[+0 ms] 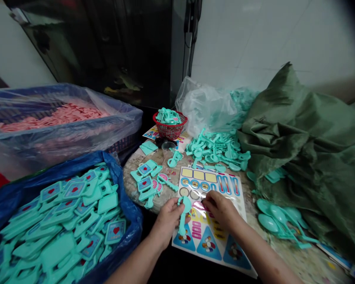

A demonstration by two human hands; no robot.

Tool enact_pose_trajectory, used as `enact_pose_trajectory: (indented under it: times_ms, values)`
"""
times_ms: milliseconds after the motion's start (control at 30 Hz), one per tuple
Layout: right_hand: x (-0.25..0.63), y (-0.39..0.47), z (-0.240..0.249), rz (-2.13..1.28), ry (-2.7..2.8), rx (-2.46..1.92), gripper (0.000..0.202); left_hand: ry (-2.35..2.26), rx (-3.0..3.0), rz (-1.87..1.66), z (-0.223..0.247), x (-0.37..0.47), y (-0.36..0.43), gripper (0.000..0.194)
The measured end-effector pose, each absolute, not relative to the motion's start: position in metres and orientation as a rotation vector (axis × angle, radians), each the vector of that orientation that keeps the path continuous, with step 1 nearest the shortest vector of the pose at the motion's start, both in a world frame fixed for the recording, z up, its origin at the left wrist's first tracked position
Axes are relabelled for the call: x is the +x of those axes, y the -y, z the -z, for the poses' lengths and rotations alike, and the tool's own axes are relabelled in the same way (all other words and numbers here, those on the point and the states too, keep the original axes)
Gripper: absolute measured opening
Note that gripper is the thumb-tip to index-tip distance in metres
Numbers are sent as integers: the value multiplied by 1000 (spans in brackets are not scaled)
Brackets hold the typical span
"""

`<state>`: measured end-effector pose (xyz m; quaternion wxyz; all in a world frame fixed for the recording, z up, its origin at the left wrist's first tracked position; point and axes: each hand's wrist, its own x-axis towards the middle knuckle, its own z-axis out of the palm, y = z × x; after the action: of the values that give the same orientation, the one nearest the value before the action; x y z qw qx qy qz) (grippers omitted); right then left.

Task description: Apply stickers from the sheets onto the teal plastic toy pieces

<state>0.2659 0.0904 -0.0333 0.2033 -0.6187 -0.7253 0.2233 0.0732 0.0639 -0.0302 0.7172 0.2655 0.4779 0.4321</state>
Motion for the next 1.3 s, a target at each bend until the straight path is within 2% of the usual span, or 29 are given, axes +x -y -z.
enact_pose_trajectory:
  times_ms: [433,600,667,833,1033,1167,1300]
  values:
    - [265,-111,30,-820,2017,-1780,17,-1105,541,-979,24,78,-63,41]
    - [263,-102,23,-872,1961,-1785,25,-1094,546,-992,25,78,-62,42]
    - [263,-94,20,-889,1893,-1791,29,-1089,558,-992,26,78,-61,40]
    - [265,-73,1,-1197,1488,-1644,32,-1059,563,-1008,28,75,-61,36]
    - [238,-43,-22,-1265,1162,-1507,36,-889,522,-1098,11,77,-53,43]
    - [218,-30,-25,-1312,1038,-1468,37,-703,523,-1111,-5,83,-39,37]
    - [209,-23,-30,-1339,984,-1439,37,-720,555,-1118,-12,86,-25,35]
